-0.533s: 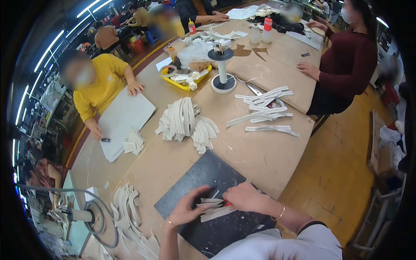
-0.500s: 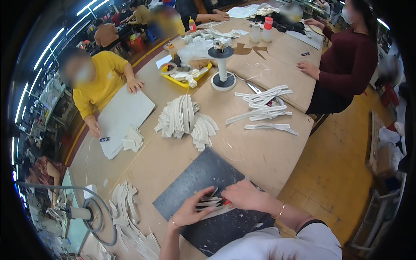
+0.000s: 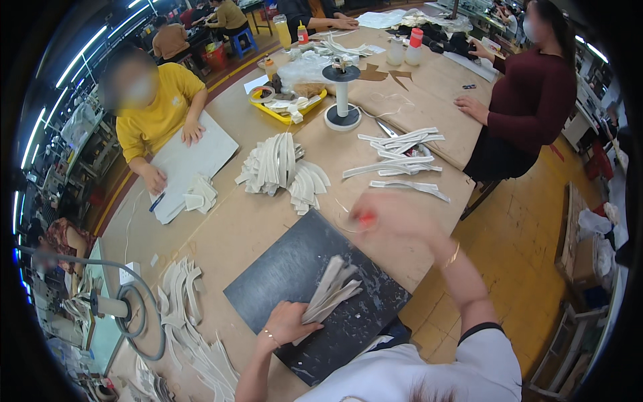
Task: The person uses a red utility knife to trim and cut white fabric strips on a black cutting mat. They repeatedly pick up strips, align them, cut along the edges, and place the trimmed pieces into a growing pile on the table.
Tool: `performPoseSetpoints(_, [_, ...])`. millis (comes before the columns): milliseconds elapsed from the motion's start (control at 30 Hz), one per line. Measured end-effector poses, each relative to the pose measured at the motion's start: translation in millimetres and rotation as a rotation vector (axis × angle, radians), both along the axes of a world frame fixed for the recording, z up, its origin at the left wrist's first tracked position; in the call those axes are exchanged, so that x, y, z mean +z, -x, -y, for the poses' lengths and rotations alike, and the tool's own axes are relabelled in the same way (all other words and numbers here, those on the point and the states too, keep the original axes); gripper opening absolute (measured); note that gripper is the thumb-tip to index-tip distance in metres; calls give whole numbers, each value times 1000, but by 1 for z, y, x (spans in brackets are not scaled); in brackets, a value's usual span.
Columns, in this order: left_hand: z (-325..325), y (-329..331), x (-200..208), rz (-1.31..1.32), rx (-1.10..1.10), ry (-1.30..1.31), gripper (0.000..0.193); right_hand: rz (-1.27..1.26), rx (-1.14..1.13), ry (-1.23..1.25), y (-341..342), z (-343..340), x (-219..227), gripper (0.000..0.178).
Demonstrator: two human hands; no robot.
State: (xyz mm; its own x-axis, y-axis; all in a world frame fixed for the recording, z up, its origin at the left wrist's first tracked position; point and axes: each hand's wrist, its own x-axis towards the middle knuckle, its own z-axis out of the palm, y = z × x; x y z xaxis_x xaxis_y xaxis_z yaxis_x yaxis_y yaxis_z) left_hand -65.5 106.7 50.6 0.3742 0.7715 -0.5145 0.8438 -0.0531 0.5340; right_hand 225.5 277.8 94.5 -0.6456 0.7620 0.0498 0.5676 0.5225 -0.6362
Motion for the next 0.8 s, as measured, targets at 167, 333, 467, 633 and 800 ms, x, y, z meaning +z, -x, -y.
performPoseSetpoints(167, [21, 16, 2, -85, -62, 11, 48, 496, -464, -327, -76, -144, -30, 33])
performPoseSetpoints(333, [21, 16, -2, -42, -54, 24, 52, 615, -345, -181, -104, -192, -59, 67])
performPoseSetpoints(467, [19, 18, -6, -46, -54, 46, 52, 734, -344, -209, -94, -207, -59, 63])
performPoseSetpoints(633, [20, 16, -7, -83, -39, 22, 51, 827, -361, -228, -84, -213, -49, 31])
performPoseSetpoints(800, [19, 12, -2, -93, 0, 105, 50, 703, -430, -304, -88, -205, -24, 29])
